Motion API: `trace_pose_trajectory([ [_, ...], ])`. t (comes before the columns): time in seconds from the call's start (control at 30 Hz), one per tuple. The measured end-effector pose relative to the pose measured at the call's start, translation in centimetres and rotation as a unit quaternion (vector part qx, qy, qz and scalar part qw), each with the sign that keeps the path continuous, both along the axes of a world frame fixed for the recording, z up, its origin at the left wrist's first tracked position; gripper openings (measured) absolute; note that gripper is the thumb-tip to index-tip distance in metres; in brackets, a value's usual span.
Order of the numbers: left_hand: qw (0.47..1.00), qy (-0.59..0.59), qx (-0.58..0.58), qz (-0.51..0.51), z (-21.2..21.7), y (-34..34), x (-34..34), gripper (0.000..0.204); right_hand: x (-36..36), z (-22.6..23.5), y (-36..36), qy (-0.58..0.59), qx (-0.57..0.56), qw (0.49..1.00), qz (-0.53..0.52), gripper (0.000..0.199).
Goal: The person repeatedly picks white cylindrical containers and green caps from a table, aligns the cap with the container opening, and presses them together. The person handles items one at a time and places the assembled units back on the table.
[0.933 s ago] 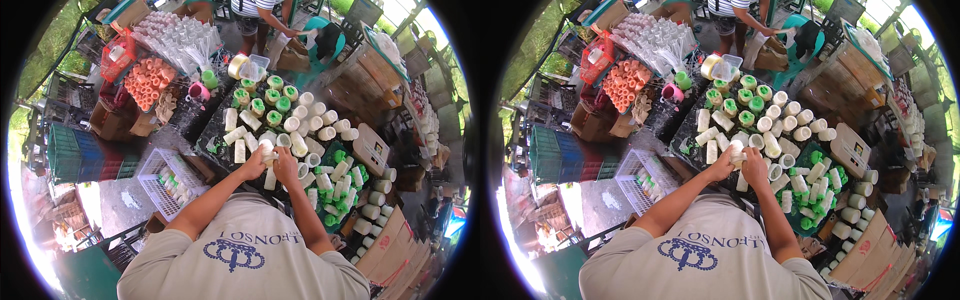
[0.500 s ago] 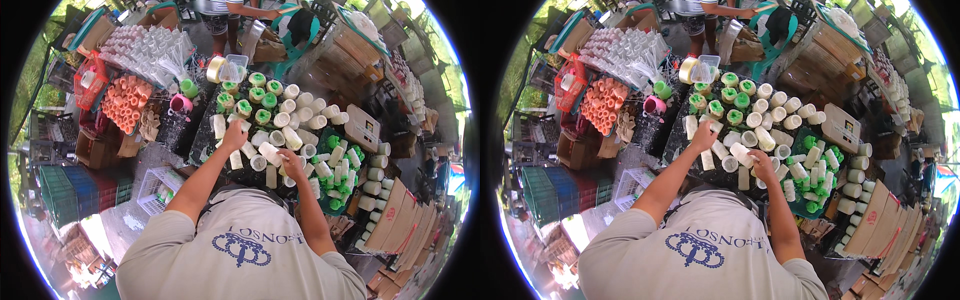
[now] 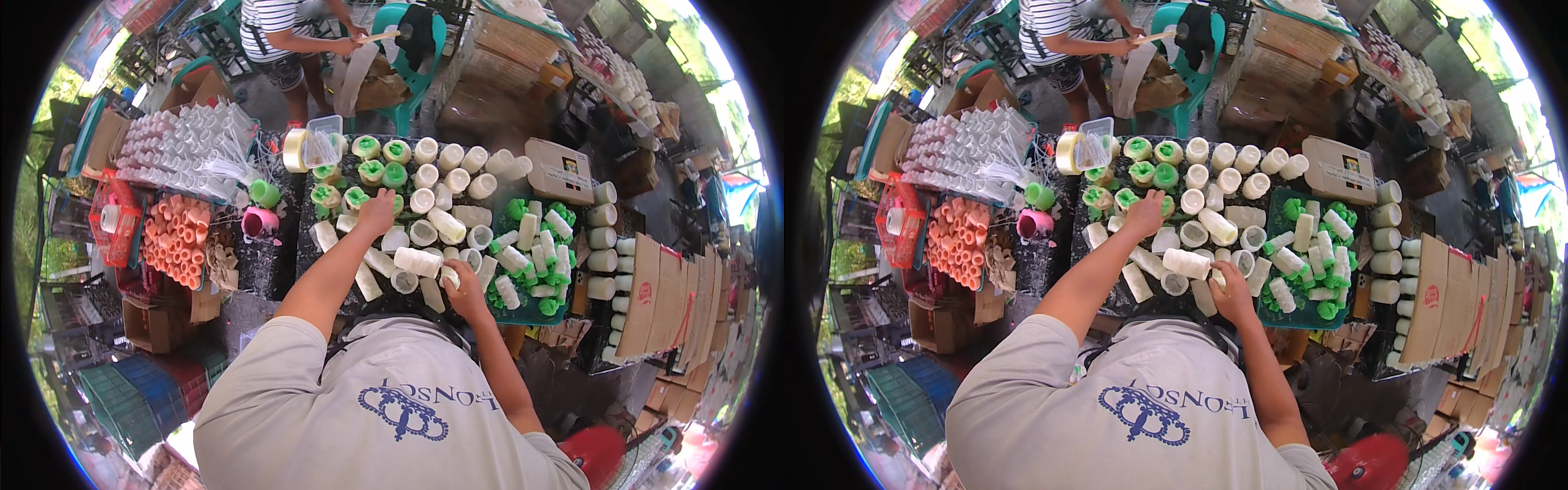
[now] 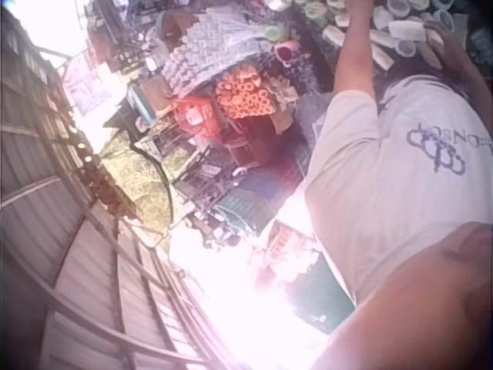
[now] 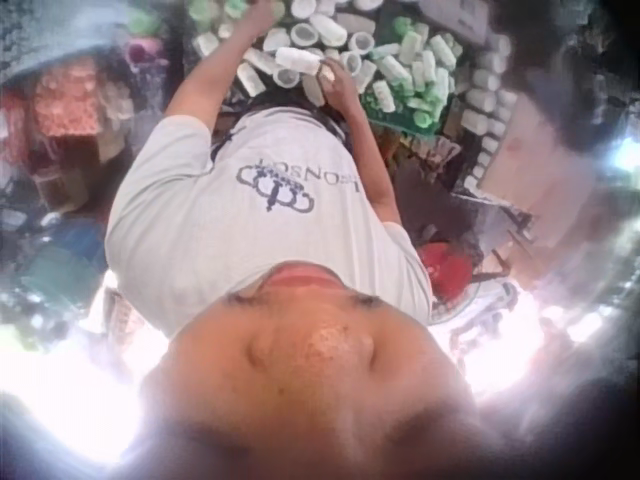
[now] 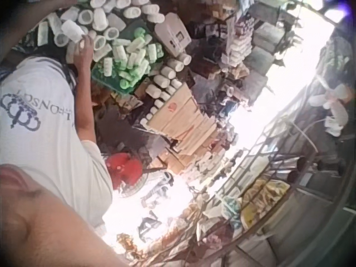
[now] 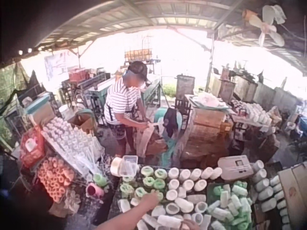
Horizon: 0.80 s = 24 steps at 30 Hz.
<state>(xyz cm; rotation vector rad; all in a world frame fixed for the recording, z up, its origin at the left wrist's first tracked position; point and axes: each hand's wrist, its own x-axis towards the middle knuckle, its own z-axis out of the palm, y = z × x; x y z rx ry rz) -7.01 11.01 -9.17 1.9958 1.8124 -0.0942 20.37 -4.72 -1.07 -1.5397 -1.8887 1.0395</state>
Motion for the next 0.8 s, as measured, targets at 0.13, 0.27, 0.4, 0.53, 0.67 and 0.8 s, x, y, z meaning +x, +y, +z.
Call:
trace_pose_trajectory([
  [0.13, 0.997, -0.045, 0.065, 0.017, -0.9, -1.2, -0.4, 0.067, -0.1, -0.3, 2.9, 0.016, 0.009, 0.999, -0.036, 0.036],
  [0.27, 0.983, -0.091, 0.115, 0.107, -0.9, -2.9, 0.4, 0.068, -2.3, -1.5, 9.8, -0.067, 0.108, 0.992, -0.024, 0.045],
  [0.4, 0.956, -0.186, 0.107, 0.201, 1.6, -6.2, 2.3, 0.065, -6.6, -0.4, 15.8, -0.381, 0.111, 0.916, 0.061, 0.054],
  [0.53, 0.938, -0.26, 0.115, 0.198, 3.0, -10.3, 4.4, 0.056, -8.8, -4.2, 17.9, -0.39, 0.084, 0.916, 0.028, 0.056],
  [0.67, 0.919, -0.301, 0.098, 0.233, 3.3, -12.0, 4.5, 0.055, -7.0, -4.4, 17.9, -0.291, 0.108, 0.949, 0.063, 0.058],
  [0.8, 0.841, -0.442, 0.031, 0.31, 4.5, -10.8, 5.0, 0.065, -3.9, -2.8, 16.6, -0.162, 0.217, 0.951, 0.149, 0.062],
])
